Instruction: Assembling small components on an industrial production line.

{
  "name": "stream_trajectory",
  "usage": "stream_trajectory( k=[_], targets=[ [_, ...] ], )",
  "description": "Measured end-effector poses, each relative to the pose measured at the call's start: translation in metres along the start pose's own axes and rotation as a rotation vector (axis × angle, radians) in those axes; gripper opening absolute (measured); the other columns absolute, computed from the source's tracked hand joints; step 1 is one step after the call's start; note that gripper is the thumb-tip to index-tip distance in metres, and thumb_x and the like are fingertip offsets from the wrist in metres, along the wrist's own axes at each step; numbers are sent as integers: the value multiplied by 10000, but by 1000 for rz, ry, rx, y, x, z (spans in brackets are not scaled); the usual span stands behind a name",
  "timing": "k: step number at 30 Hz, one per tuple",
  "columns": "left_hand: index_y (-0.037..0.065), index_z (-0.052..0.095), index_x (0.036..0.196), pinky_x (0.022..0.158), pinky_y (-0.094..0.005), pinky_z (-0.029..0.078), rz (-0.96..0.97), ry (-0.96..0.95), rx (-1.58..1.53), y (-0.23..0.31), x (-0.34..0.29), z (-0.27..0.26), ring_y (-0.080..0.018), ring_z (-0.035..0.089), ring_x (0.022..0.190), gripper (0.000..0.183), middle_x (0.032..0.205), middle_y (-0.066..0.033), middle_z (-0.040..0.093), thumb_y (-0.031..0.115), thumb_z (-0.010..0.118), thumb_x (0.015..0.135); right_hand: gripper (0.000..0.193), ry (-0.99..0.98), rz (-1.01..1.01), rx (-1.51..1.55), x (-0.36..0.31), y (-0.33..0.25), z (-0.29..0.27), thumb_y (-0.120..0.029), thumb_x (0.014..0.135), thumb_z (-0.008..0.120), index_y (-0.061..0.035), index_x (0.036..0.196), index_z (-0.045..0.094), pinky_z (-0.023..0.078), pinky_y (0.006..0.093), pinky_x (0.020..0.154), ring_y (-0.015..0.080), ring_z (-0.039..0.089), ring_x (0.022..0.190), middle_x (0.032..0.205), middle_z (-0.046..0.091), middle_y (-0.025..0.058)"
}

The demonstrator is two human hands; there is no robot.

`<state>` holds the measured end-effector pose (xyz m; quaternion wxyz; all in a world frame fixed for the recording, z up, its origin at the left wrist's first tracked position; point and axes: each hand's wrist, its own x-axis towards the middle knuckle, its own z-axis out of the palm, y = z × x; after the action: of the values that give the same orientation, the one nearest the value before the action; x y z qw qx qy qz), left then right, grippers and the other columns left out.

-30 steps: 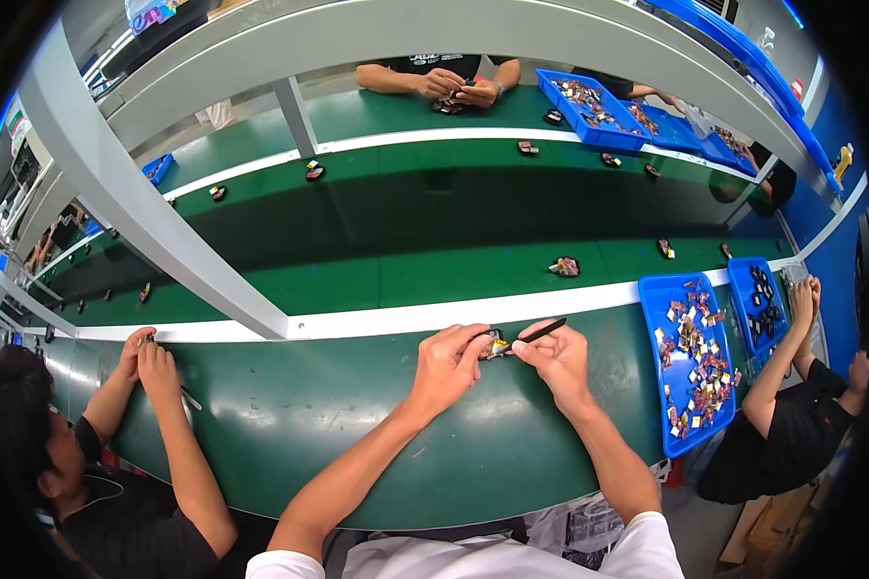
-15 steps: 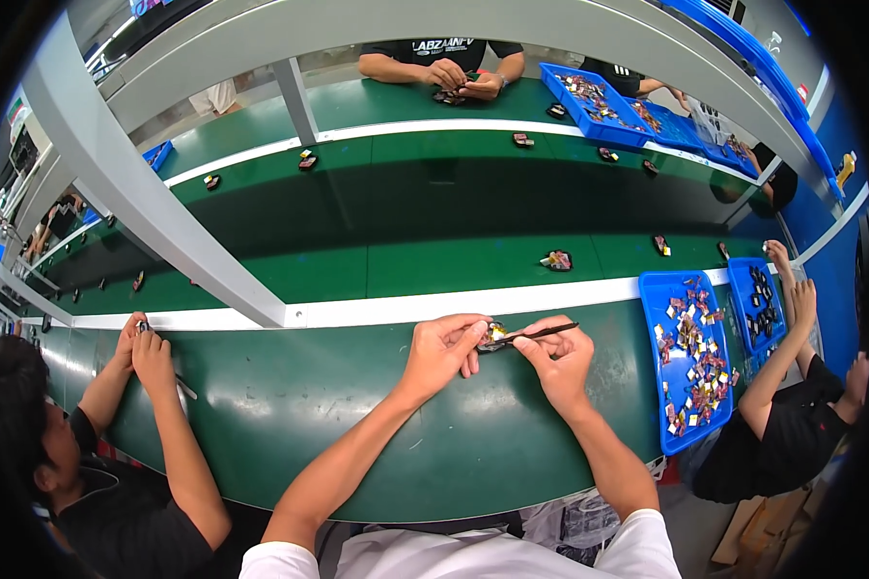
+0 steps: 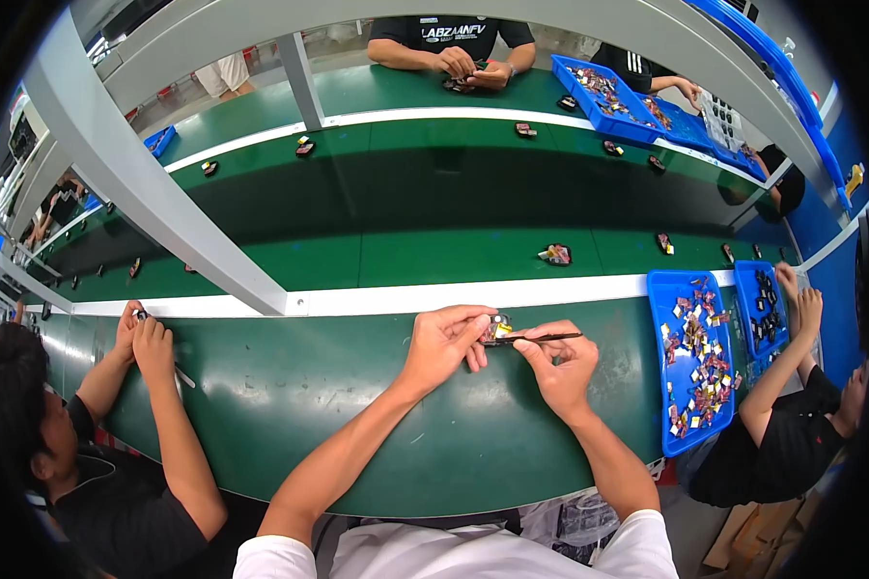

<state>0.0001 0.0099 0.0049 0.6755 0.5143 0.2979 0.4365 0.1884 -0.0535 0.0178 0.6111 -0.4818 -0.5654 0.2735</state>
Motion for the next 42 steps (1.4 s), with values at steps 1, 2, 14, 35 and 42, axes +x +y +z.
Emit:
stream_trajectory(
  k=[1, 2, 14, 35, 42],
  targets=[
    [-86, 683, 1193, 485, -266, 550, -3, 1, 0, 0, 0, 0, -169, 675, 594, 267, 828, -107, 671, 116, 606, 1036, 129, 8, -12, -2, 0, 0, 1, 39, 839, 803, 18, 916, 702, 289, 173, 458, -29, 426, 514, 812, 747, 48],
    [-85, 684, 1192, 487, -267, 552, -6, 1, -1, 0, 0, 0, -170, 676, 592, 266, 825, -107, 671, 116, 605, 1037, 127, 15, -25, -5, 0, 0, 1, 39, 836, 805, 20, 911, 705, 289, 173, 454, -28, 423, 508, 823, 757, 55],
    [-81, 691, 1177, 489, -268, 554, 7, 1, -20, -3, 1, -2, -166, 672, 592, 261, 812, -100, 665, 123, 609, 1036, 132, -1, -87, -82, 0, -3, 2, 31, 817, 823, 14, 906, 727, 284, 176, 439, -22, 409, 481, 831, 767, 55],
    [-92, 701, 1141, 473, -259, 528, -37, 41, 51, 1, 1, 1, -154, 657, 564, 255, 803, -109, 690, 123, 622, 1028, 134, -78, -115, -197, 6, -9, -2, 3, 789, 834, -8, 899, 757, 323, 204, 452, 15, 426, 435, 851, 768, 31],
    [-83, 703, 1152, 488, -255, 532, -62, 4, 66, 2, 4, -1, -152, 658, 587, 258, 803, -100, 681, 129, 619, 1030, 136, -81, -213, -269, 4, -8, -3, -8, 779, 833, -42, 886, 757, 338, 219, 437, 40, 417, 417, 856, 785, 47]
  ],
)
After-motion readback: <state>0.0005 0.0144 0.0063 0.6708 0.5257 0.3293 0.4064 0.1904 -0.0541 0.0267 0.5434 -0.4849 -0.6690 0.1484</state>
